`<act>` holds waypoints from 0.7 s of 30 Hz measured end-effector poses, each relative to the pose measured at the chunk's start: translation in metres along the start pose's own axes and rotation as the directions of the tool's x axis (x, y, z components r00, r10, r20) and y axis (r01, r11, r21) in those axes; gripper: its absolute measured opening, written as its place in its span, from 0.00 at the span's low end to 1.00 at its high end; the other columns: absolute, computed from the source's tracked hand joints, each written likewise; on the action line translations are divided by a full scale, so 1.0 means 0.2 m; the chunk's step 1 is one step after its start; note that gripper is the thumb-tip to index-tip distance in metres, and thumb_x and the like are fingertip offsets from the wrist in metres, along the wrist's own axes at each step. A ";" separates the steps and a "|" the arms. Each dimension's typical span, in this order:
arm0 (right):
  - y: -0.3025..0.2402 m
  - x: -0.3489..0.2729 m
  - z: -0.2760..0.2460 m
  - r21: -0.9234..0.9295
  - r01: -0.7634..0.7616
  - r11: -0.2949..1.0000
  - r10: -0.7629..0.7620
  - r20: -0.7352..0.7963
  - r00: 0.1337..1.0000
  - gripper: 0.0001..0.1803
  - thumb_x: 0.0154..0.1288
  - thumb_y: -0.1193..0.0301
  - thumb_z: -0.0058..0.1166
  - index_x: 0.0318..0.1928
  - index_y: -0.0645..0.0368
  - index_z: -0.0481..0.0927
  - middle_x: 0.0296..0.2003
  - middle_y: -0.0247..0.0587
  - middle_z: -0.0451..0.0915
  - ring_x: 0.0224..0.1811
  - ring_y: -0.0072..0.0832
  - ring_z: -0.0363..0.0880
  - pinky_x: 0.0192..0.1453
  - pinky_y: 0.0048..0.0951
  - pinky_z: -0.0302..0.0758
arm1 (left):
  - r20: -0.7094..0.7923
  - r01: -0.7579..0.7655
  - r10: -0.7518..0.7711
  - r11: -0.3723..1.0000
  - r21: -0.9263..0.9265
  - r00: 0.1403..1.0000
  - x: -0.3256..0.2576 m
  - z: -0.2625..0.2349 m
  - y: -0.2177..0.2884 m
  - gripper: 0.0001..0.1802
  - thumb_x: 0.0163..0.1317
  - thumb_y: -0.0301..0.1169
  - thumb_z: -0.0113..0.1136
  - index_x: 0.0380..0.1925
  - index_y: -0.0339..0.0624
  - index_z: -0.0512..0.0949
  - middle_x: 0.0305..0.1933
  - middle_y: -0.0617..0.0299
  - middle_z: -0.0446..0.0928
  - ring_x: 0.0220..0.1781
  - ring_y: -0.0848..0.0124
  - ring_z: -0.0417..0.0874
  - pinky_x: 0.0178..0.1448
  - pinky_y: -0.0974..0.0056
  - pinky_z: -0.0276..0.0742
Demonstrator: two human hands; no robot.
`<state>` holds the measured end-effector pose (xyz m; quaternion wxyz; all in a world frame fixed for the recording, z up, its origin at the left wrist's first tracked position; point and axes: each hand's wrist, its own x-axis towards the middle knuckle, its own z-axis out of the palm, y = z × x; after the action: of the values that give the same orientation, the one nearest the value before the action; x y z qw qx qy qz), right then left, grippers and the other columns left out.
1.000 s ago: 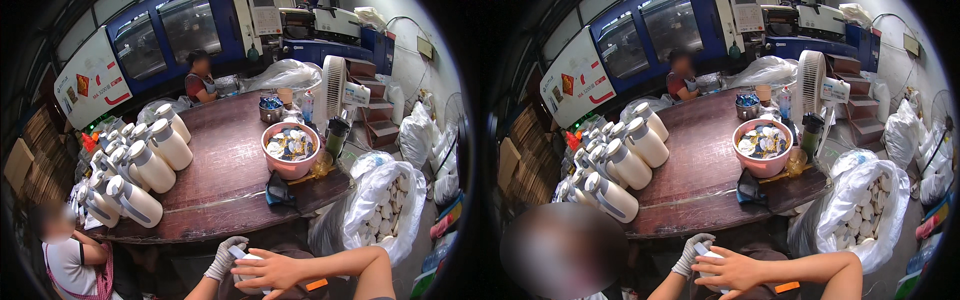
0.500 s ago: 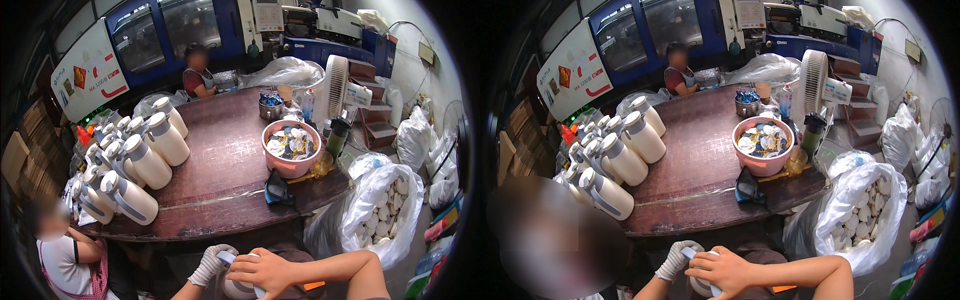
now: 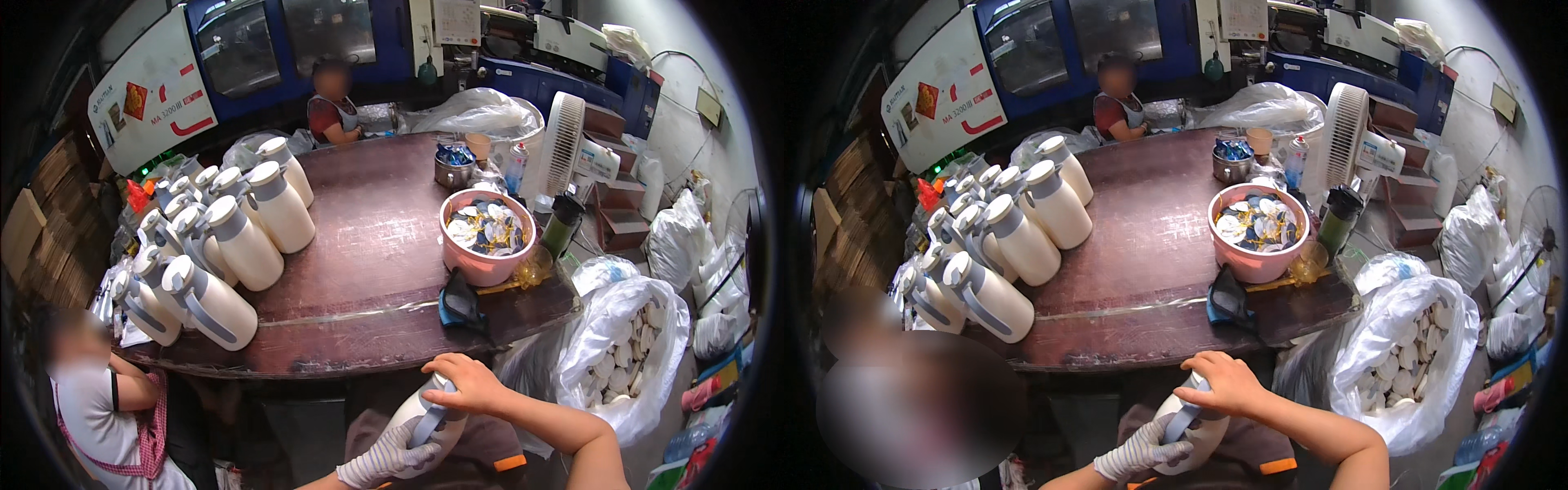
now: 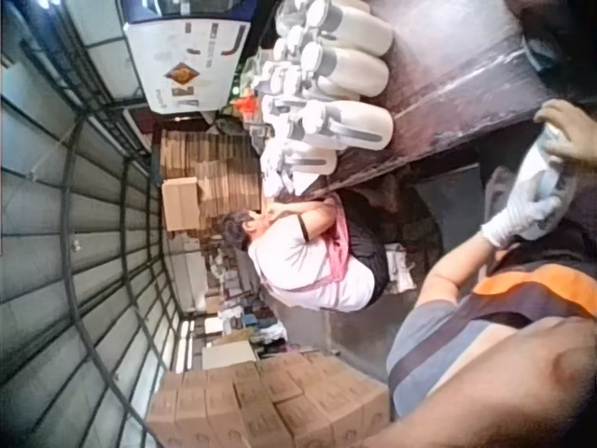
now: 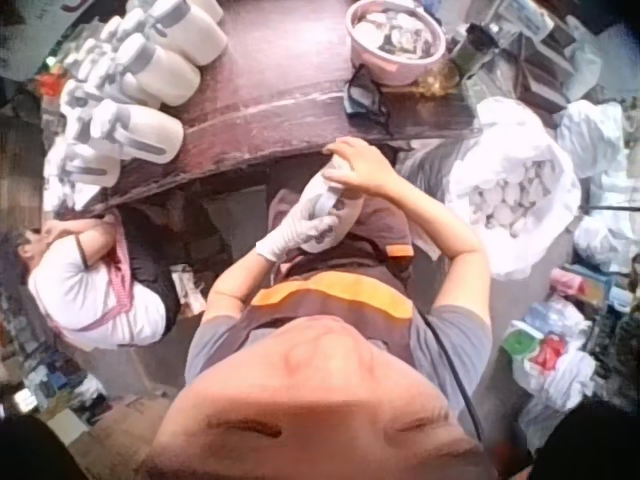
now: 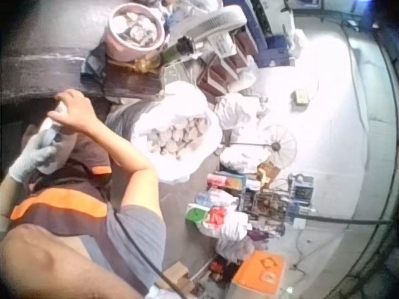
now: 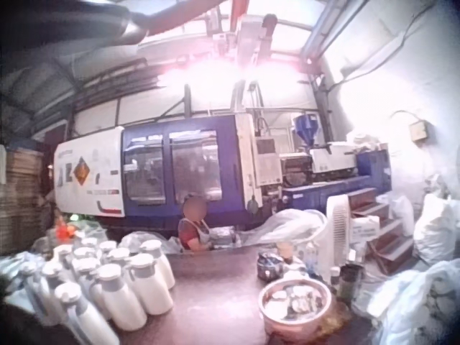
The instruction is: The person assembles white plastic pitchers by inserting a circular seal into the opening, screwing on the lid, and placing the finished unit on a table. The process is repeated for multiple pitchers.
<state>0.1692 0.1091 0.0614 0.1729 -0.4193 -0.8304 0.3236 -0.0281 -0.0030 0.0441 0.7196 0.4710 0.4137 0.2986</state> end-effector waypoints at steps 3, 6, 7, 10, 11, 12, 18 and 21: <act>0.04 0.03 -0.05 0.096 0.141 0.985 -0.146 0.047 0.988 0.34 0.59 0.45 0.55 0.58 0.56 0.75 0.58 0.47 0.72 0.64 0.41 0.68 0.66 0.41 0.65 | -0.043 0.102 -0.120 0.949 -0.300 0.992 -0.01 0.09 0.06 0.20 0.64 0.33 0.64 0.55 0.44 0.75 0.35 0.71 0.73 0.31 0.81 0.71 0.34 0.75 0.68; 0.21 0.17 -0.19 0.223 0.257 0.941 -0.241 -0.096 0.966 0.25 0.62 0.58 0.59 0.55 0.59 0.77 0.54 0.46 0.75 0.62 0.37 0.71 0.65 0.40 0.66 | -0.111 0.042 -0.087 0.933 -0.357 0.990 0.03 0.11 0.04 0.14 0.67 0.32 0.60 0.51 0.42 0.76 0.26 0.69 0.73 0.25 0.79 0.72 0.29 0.73 0.69; 0.21 0.24 -0.30 0.246 0.197 0.949 -0.151 -0.194 0.969 0.21 0.62 0.59 0.58 0.49 0.61 0.79 0.49 0.46 0.77 0.57 0.37 0.74 0.61 0.39 0.68 | -0.114 0.037 -0.100 0.887 -0.461 0.988 0.02 0.09 0.06 0.13 0.67 0.30 0.59 0.51 0.41 0.77 0.27 0.67 0.74 0.26 0.78 0.74 0.30 0.73 0.70; 0.46 0.34 -0.58 -0.063 -0.072 0.995 0.015 -0.645 0.764 0.17 0.61 0.59 0.59 0.36 0.62 0.82 0.43 0.49 0.80 0.50 0.42 0.77 0.55 0.37 0.72 | -0.223 -0.044 -0.085 0.855 -0.517 0.971 0.08 0.12 0.10 0.10 0.67 0.29 0.58 0.46 0.38 0.77 0.20 0.66 0.70 0.19 0.77 0.70 0.25 0.71 0.67; 0.61 0.36 -0.66 -0.212 -0.268 0.940 0.035 -0.720 0.693 0.17 0.60 0.58 0.60 0.36 0.60 0.82 0.49 0.49 0.78 0.54 0.44 0.75 0.58 0.42 0.70 | -0.215 -0.038 -0.084 0.859 -0.511 0.973 0.11 0.12 0.12 0.10 0.67 0.30 0.58 0.46 0.38 0.77 0.19 0.67 0.70 0.20 0.77 0.70 0.25 0.71 0.68; 0.72 0.39 -0.73 -0.235 -0.420 0.877 0.102 -0.762 0.640 0.19 0.59 0.55 0.60 0.37 0.59 0.82 0.56 0.49 0.74 0.59 0.44 0.72 0.61 0.45 0.68 | -0.217 -0.038 -0.085 0.863 -0.504 0.972 0.14 0.12 0.12 0.11 0.67 0.30 0.58 0.46 0.38 0.77 0.19 0.67 0.70 0.20 0.77 0.70 0.25 0.70 0.68; 0.88 0.62 -0.82 -0.270 -0.776 0.571 0.457 -0.681 0.573 0.21 0.61 0.57 0.55 0.46 0.60 0.84 0.65 0.49 0.67 0.68 0.45 0.64 0.67 0.46 0.63 | -0.276 -0.055 -0.105 0.855 -0.516 0.955 0.26 0.10 0.07 0.11 0.67 0.31 0.59 0.47 0.39 0.77 0.21 0.66 0.72 0.19 0.77 0.71 0.24 0.70 0.70; 0.98 0.64 -0.82 -0.249 -0.771 0.586 0.398 -0.740 0.542 0.17 0.62 0.61 0.52 0.42 0.60 0.85 0.62 0.45 0.71 0.66 0.43 0.67 0.65 0.47 0.65 | -0.287 -0.061 -0.098 0.866 -0.497 0.953 0.29 0.08 0.06 0.12 0.66 0.32 0.60 0.47 0.40 0.77 0.20 0.66 0.72 0.19 0.77 0.71 0.24 0.70 0.71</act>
<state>0.3003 0.3624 0.0490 0.1775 -0.7949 -0.5784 -0.0452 0.0127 0.0430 0.0404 0.7478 0.2131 0.4319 0.4571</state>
